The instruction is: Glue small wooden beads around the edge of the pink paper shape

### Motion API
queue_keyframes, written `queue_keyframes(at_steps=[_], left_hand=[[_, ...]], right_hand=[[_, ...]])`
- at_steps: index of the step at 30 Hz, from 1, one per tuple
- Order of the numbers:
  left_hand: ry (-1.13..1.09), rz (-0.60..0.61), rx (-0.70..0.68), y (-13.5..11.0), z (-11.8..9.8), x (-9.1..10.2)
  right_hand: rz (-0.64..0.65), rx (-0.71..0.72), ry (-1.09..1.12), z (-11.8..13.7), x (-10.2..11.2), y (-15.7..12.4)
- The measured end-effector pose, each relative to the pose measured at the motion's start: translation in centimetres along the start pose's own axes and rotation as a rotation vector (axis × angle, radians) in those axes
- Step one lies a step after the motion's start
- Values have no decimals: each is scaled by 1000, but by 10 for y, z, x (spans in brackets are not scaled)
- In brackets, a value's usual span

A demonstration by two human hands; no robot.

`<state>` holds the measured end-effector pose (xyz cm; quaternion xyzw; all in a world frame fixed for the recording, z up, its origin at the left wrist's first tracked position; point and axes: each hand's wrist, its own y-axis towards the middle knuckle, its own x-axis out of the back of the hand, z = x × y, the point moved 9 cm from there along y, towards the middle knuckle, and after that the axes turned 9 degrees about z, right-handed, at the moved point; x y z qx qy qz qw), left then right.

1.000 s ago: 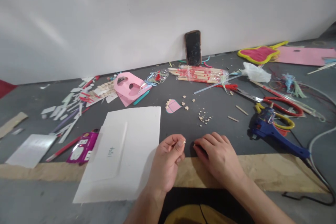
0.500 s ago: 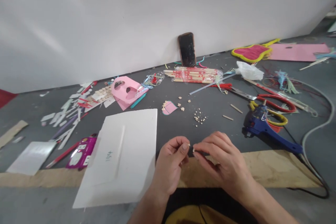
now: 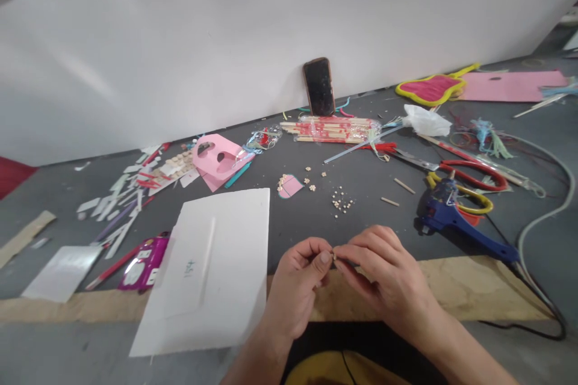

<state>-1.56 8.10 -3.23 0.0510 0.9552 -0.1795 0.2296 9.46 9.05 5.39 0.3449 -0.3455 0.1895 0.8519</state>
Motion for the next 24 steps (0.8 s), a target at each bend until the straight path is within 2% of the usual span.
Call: queue_keyframes(at_steps=[17, 24], left_hand=[[-14, 6, 7, 1, 4, -1], [-2, 10, 14, 1, 6, -1]], right_hand=[[41, 2, 56, -2, -2, -2], [8, -2, 77, -3, 1, -3]])
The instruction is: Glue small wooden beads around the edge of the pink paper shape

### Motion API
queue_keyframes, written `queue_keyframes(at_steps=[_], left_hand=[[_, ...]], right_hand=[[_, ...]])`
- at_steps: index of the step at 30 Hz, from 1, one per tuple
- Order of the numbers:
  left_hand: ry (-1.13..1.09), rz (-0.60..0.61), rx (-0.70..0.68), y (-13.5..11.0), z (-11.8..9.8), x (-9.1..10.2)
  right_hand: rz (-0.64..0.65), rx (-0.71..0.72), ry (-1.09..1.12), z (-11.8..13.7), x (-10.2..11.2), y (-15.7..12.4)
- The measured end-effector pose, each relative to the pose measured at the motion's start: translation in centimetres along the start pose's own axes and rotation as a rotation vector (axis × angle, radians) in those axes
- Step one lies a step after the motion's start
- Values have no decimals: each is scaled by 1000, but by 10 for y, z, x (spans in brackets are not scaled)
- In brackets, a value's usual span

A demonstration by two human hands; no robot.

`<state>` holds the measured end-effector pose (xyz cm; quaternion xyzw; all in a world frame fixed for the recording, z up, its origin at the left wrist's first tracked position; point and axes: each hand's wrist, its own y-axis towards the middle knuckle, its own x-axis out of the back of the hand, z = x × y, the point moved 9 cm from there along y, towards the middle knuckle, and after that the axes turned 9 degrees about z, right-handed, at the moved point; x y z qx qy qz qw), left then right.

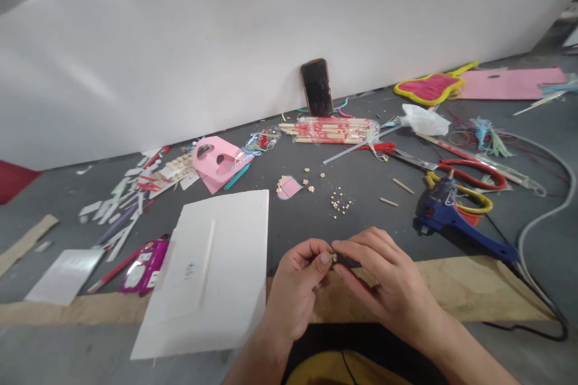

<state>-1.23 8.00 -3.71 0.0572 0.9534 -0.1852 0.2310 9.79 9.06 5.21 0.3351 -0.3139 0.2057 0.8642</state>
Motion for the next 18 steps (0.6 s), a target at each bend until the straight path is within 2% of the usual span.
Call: queue_keyframes(at_steps=[18], left_hand=[[43, 29, -13, 1, 1, -2]], right_hand=[[36, -11, 35, -4, -4, -1]])
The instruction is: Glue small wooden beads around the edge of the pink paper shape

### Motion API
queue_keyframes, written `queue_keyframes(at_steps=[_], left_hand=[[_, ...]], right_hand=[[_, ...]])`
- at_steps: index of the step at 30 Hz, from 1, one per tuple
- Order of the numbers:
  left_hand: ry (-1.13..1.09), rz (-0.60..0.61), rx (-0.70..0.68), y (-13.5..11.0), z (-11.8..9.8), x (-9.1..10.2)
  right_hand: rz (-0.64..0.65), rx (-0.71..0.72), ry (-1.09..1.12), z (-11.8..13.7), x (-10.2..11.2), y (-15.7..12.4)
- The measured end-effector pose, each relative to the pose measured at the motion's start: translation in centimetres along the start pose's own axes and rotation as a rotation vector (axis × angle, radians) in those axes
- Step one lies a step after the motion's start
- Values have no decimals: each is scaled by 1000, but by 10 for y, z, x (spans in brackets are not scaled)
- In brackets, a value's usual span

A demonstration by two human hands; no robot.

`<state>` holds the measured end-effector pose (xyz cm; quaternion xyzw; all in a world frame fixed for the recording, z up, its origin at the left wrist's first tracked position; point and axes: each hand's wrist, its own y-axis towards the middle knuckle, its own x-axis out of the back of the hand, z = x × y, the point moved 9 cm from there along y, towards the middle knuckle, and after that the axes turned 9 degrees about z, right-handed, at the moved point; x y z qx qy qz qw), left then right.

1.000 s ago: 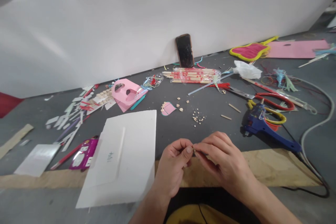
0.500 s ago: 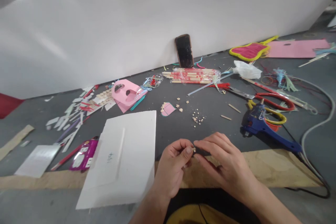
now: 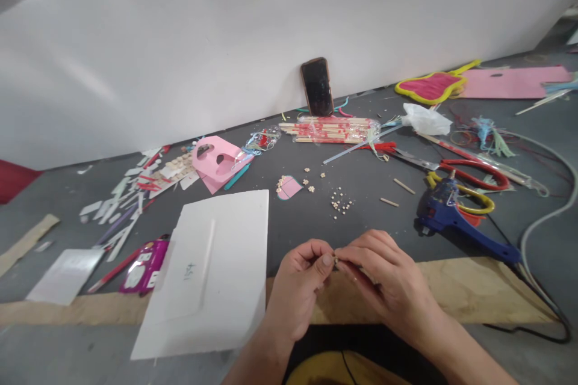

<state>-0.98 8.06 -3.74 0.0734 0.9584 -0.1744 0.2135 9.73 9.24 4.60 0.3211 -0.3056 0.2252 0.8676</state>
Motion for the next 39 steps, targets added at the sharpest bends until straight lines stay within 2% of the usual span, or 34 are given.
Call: queue_keyframes(at_steps=[5, 7, 9, 12, 17, 21, 28, 33, 39], left_hand=[[132, -42, -14, 1, -5, 11], [332, -96, -47, 2, -15, 20], [624, -170, -90, 2, -27, 28], [1029, -235, -143, 5, -39, 29], [1351, -208, -202, 16, -38, 18], [1443, -191, -215, 20, -36, 13], [1400, -153, -169, 17, -36, 14], [1385, -183, -160, 20, -46, 16], [1453, -155, -157, 27, -57, 14]], right_hand=[[-44, -44, -48, -6, 7, -5], [-48, -82, -80, -15, 12, -10], [-38, -110, -104, -25, 16, -18], [-31, -147, -138, -39, 24, -33], [-35, -204, -168, -53, 34, -57], [-43, -230, -143, -57, 34, -65], [-56, -216, -92, -60, 32, -67], [-61, -208, -87, -58, 34, -66], [-77, -186, -87, -54, 36, -65]])
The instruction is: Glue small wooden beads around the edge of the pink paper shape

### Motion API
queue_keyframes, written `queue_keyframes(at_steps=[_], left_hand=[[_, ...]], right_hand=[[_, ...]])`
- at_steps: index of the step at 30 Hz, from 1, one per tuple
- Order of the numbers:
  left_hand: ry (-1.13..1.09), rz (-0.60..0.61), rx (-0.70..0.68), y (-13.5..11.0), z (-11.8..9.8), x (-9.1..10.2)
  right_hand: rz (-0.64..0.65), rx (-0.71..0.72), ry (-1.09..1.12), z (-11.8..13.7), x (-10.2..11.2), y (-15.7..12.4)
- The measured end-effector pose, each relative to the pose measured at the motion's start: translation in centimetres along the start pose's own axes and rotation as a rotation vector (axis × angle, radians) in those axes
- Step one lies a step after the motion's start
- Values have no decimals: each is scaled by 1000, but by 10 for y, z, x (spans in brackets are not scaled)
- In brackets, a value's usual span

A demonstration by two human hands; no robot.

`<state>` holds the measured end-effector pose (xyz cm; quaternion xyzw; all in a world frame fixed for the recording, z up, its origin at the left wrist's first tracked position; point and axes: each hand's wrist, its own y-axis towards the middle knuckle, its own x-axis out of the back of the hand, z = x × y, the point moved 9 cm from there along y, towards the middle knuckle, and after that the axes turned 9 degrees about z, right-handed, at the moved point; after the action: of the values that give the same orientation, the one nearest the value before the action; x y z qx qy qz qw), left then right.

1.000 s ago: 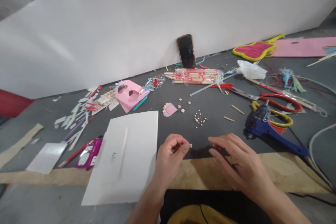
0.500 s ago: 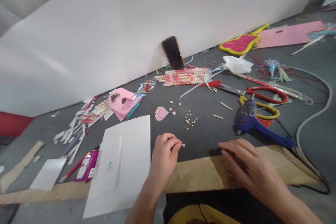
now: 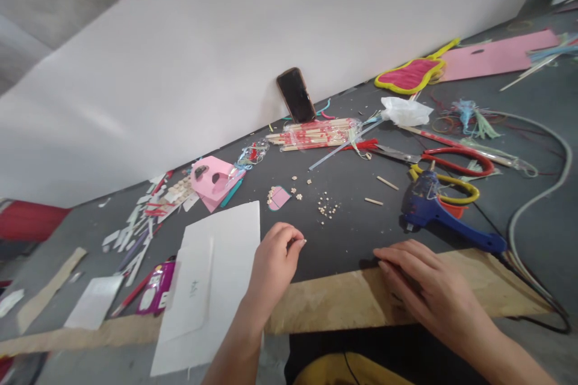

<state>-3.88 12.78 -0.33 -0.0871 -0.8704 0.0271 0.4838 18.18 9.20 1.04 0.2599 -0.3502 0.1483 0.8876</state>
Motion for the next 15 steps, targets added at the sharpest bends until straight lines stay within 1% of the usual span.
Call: queue_keyframes(at_steps=[5, 12, 15], left_hand=[[-34, 34, 98, 2, 8, 1], [-202, 89, 143, 0, 21, -2], [-223, 123, 127, 1, 21, -2]], right_hand=[[28, 11, -9, 1, -2, 0], [26, 17, -29, 1, -3, 0], [26, 22, -45, 2, -3, 0]])
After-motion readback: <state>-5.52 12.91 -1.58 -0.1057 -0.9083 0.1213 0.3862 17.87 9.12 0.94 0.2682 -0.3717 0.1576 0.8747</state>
